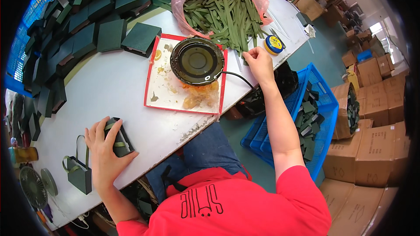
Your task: The person assembles small green boxes by inserting green ribbons into slots on the sides. They pick up a box, thread a ribbon through the side, and place the finished unit on the table. The person repeats this process for multiple boxes, occasionally retrieving ribbons from a nearby pile.
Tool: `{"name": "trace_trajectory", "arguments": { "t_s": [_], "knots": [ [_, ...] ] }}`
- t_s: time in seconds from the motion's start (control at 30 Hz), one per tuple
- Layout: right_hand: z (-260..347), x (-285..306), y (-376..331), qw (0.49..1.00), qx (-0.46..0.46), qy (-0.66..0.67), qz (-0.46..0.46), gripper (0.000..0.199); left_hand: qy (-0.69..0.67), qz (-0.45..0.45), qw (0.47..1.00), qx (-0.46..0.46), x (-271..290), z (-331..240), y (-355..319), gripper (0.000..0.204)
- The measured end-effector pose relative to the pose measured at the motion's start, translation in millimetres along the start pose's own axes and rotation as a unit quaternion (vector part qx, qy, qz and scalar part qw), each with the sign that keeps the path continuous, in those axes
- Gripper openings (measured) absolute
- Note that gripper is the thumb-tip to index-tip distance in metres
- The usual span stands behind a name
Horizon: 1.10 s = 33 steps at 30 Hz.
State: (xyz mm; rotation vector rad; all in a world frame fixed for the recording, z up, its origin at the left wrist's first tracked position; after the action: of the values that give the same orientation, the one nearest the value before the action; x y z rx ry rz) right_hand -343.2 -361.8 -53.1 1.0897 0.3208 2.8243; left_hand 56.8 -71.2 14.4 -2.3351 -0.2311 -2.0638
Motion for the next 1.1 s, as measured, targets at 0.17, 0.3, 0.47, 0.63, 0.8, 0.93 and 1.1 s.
{"name": "trace_trajectory", "arguments": {
  "t_s": [0.17, 0.3, 0.47, 0.63, 0.8, 0.93, 1.1],
  "knots": [
    [-6.3, 11.3, -7.0, 0.994, -0.018, 0.100, -0.038, 0.027, -0.032, -0.024, 0.999, 0.006, -3.9, 4.8, -6.7, 0.090],
    [4.7, 17.2, -17.8, 0.990, -0.022, 0.137, -0.026, 0.024, -0.033, -0.027, 0.999, 0.002, -2.6, 3.8, -6.8, 0.091],
    [12.4, 33.2, -25.3, 0.985, 0.051, 0.141, -0.081, 0.017, -0.072, -0.018, 0.997, 0.018, -2.6, 1.4, -4.2, 0.085],
    [41.1, 46.6, -39.6, 0.988, 0.117, 0.062, -0.081, 0.014, -0.076, -0.019, 0.997, 0.021, -1.8, 0.2, -5.3, 0.085],
    [34.8, 21.2, -55.6, 0.993, 0.101, 0.036, 0.058, 0.019, -0.074, -0.019, 0.997, 0.015, -2.9, -0.6, -5.5, 0.085],
    [44.7, 29.3, -74.4, 0.976, 0.207, -0.055, 0.048, 0.017, -0.069, -0.016, 0.997, 0.012, -5.2, -2.6, -6.7, 0.085],
    [13.3, 34.5, -82.4, 0.991, 0.111, 0.050, 0.063, 0.009, -0.061, -0.023, 0.998, 0.003, -4.7, -7.4, -9.2, 0.086]
  ]
}}
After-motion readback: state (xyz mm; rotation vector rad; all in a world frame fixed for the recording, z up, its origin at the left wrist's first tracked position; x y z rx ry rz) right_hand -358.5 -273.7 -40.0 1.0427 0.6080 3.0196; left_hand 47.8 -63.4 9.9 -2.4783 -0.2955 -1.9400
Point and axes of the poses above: each hand's wrist, its own y-axis towards the middle knuckle, its own x-axis out of the back of the hand, z = x × y, the point moved 9 cm from there along y, towards the middle knuckle, and after that the axes turned 9 degrees about y, right-handed, at the moved point
